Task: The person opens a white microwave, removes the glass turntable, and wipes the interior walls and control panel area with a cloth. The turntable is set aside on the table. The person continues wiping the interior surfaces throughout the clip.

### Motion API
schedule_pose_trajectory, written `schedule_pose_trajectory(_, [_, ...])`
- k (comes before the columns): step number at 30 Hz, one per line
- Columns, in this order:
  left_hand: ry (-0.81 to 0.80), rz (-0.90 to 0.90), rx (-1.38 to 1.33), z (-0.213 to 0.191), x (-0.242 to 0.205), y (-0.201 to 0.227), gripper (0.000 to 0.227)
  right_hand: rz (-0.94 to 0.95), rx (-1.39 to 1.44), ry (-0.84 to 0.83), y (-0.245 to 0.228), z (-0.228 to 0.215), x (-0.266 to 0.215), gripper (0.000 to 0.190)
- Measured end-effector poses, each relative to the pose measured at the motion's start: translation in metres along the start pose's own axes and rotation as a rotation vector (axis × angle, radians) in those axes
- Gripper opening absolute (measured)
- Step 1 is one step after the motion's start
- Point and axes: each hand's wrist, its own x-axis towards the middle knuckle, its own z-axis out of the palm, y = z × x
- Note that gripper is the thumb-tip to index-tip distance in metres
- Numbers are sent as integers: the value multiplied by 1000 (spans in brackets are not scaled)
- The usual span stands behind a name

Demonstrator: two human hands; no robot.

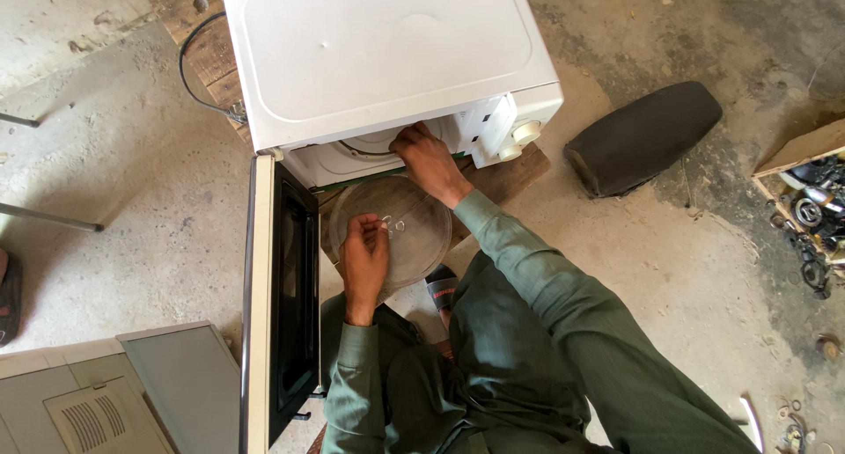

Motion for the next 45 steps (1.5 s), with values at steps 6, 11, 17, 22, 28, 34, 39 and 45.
schedule_pose_trajectory(6, [3,38,-101,2,2,-9,29,-28,-30,95,0,-8,-12,32])
schedule_pose_trajectory(11, [-17,-25,-196,0,7,-8,31,30,121,216,-8,-18,-19,22])
schedule_pose_trajectory(17, [-23,-69,-296,-1,10,-5,35,96,341,411,-37,-52,-34,15])
schedule_pose_trajectory(22, [-15,-78,-487,-6,5,-4,38,19,443,487,-52,-68,-59,15])
schedule_pose_trajectory(28, [72,-251,-698,-15,0,-18,35,-12,651,343,-41,-48,-99,21])
schedule_pose_trajectory(34, [130,-240,-513,-12,-16,-55,23,-39,604,21,-19,-31,-133,28])
schedule_pose_trajectory(39, [129,-345,-301,-12,-33,-58,25,4,539,-95,-16,-31,-140,25])
schedule_pose_trajectory(45, [184,-287,-9,-17,-48,-11,26,-7,585,80,-6,-38,-150,15])
